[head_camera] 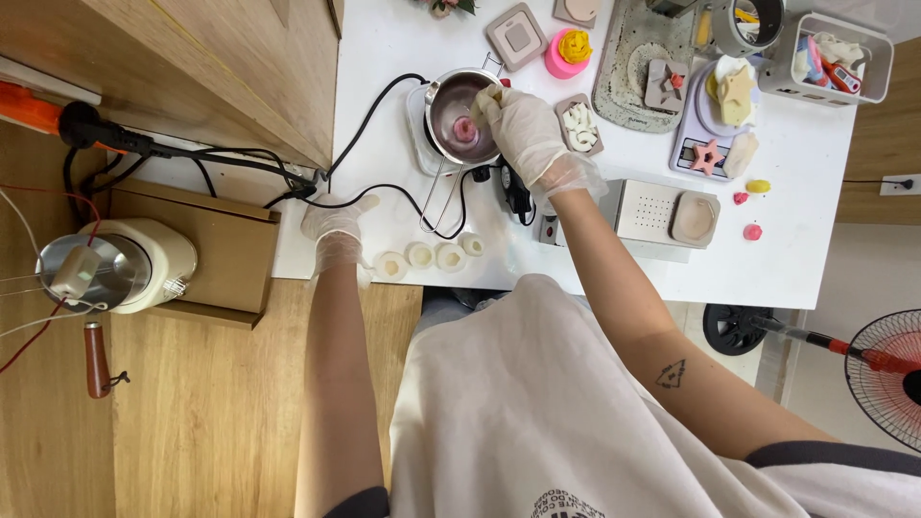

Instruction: The person is melting wax in a small pot and preparing silicone molds for candle making.

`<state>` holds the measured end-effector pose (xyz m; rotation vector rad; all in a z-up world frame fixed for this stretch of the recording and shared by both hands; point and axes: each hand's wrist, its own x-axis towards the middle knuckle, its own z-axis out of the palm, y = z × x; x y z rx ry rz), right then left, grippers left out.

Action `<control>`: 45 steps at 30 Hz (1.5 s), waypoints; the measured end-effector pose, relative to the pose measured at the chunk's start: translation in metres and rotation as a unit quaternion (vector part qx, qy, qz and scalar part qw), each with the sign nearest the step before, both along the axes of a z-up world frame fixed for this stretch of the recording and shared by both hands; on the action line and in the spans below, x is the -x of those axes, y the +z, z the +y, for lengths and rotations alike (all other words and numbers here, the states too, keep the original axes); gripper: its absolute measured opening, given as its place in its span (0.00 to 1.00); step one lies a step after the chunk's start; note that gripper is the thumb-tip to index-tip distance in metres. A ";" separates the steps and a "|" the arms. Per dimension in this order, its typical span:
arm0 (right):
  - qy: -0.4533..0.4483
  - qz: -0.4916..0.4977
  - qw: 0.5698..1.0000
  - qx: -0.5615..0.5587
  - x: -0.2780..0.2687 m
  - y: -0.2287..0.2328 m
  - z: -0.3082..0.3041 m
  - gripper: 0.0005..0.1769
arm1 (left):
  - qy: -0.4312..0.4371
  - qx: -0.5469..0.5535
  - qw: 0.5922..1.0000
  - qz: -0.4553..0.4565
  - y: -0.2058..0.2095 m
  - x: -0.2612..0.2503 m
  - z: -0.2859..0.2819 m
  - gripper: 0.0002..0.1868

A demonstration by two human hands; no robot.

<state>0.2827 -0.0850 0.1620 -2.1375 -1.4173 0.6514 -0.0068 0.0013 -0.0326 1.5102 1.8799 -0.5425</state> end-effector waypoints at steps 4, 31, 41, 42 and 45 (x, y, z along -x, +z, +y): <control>-0.005 0.011 0.999 -0.031 -0.004 -0.006 0.001 0.15 | 0.002 -0.005 1.000 -0.002 -0.001 0.000 0.002 0.50; 0.045 -0.045 0.998 -0.005 -0.010 -0.010 0.002 0.15 | 0.011 0.036 0.999 -0.020 0.024 -0.002 -0.002 0.48; 0.051 -0.020 0.998 -0.011 -0.004 0.003 0.004 0.18 | 0.014 0.072 0.997 -0.027 0.035 -0.006 -0.016 0.46; 0.056 -0.032 0.998 -0.006 -0.004 0.002 0.005 0.18 | 0.013 0.075 0.997 -0.027 0.035 -0.006 -0.019 0.46; 0.064 -0.048 0.996 0.038 -0.007 0.002 0.007 0.19 | 0.013 0.083 0.996 -0.029 0.032 -0.005 -0.025 0.46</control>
